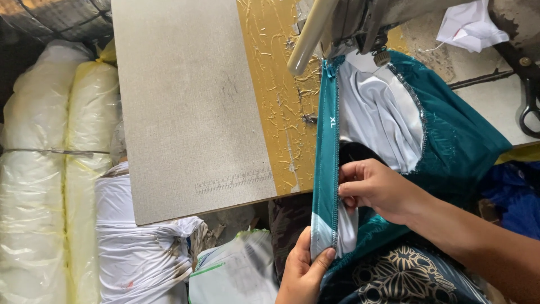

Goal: Sewing a zipper onto a teal garment using an industrial sewing machine

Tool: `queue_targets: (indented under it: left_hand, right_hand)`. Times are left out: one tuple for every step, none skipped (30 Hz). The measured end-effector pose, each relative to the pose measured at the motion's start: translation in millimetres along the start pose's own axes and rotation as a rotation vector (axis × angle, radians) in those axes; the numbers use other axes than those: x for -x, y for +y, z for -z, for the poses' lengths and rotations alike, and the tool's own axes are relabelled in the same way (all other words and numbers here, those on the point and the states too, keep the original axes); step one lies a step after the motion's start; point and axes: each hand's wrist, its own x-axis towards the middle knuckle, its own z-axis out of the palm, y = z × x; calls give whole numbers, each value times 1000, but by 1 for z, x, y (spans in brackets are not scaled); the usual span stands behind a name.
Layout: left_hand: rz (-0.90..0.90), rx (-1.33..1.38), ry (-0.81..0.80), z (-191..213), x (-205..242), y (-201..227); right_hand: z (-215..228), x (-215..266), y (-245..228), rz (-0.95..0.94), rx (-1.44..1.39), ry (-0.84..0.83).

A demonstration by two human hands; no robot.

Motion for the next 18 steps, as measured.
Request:
queue_targets:
  left_hand:
    - [8,-74,1,0,1,2]
    - [13,-147,1,0,1,5]
    - [13,-144,0,0,1,5]
    - [13,-205,5,1,1,6]
    - [13,-266,11,1,1,7]
    - [14,-267,9,3,1,6]
    - [19,-339,24,4,2,5]
    - [24,-412,39,6,2,4]
    - [26,-414,38,7,2,1]
    - [5,-477,38,9,2,-1]
    - [-16,-540,38,11,3,-4]
    - [-14,-539,37,11,3,-5]
    - [-56,-535,25,11,3,-6]
    - [-100,-530,14,12,3,-7]
    - [-100,-530,14,10,3,-5]
    - [-77,-517,17,9,3,-3]
    - [-54,-504,20,8,3,-1]
    - [-52,-505,19,8,3,-2]
  right_hand:
    - [3,1,2,9,7,6]
    - [6,2,2,20,15,13]
    - [7,2,2,19,17,15]
    - [8,2,3,24,0,45]
    - [10,3,3,28,-16,75]
    - [10,3,5,28,-18,76]
    - [11,3,6,33,-53,75]
    - [11,3,8,38,-90,74]
    - [9,5,9,38,-92,74]
    - [7,7,10,25,-102,52]
    - [5,8,11,13,-113,30]
    - [4,11,12,11,-114,31]
    - [4,13,12,3,-89,19]
    - [3,16,11,-3,-63,6]
    - [5,14,12,-3,-63,7]
    - [7,12,13,-7,-82,31]
    - [9,11,14,-11,-100,56]
    - [8,11,11,-12,-102,57]
